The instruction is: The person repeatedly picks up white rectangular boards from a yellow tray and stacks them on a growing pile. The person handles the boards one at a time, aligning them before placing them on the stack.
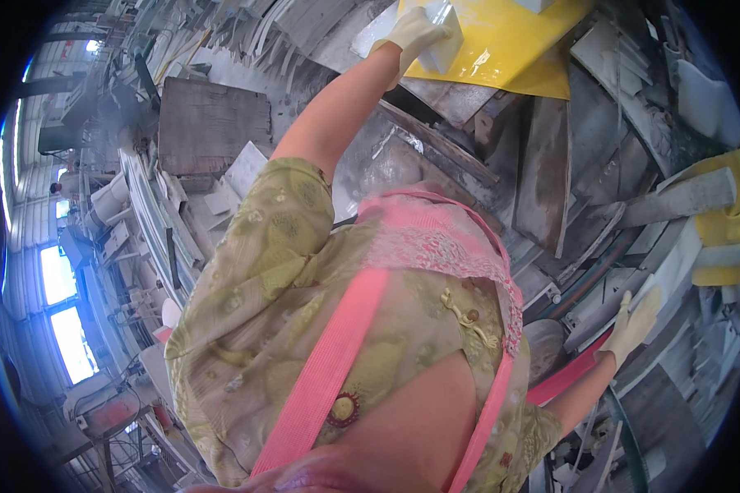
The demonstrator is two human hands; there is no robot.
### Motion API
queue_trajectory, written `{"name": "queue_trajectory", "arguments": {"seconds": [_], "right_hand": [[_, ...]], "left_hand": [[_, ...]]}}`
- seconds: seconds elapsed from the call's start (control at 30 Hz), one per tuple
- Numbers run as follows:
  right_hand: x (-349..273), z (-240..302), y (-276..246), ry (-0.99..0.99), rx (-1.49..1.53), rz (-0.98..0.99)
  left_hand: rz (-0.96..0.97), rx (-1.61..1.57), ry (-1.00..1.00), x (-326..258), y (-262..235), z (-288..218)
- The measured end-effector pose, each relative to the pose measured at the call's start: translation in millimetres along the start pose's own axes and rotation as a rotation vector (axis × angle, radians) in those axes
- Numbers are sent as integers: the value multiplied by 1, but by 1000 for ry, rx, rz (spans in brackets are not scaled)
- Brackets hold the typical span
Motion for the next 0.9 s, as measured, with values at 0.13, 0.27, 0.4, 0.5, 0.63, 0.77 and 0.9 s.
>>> {"name": "queue_trajectory", "arguments": {"seconds": [0.13,0.27,0.4,0.5,0.63,0.77,0.9], "right_hand": [[12,-25,8,-49,54,108],[1,-13,-17,-189,325,96],[-23,11,-38,-5,225,-44],[-29,22,-35,159,55,19],[-23,28,-24,277,-28,6],[-9,16,-11,332,-181,69],[3,5,3,162,-338,-82]], "left_hand": [[165,169,-23,15,5,5],[127,139,131,19,-11,34],[218,-190,75,28,-5,30],[166,-234,-38,6,-10,10],[225,-211,25,-20,-17,-10],[218,-320,136,-12,-15,-3],[223,-274,155,22,-5,14]]}}
Point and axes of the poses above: each hand's wrist, its own x-axis towards the middle knuckle, its own y-axis out of the palm, z = x × y, the point moved 3 cm from there along x, towards the middle knuckle, and after that the axes turned 4 degrees about x, right-handed, at the moved point
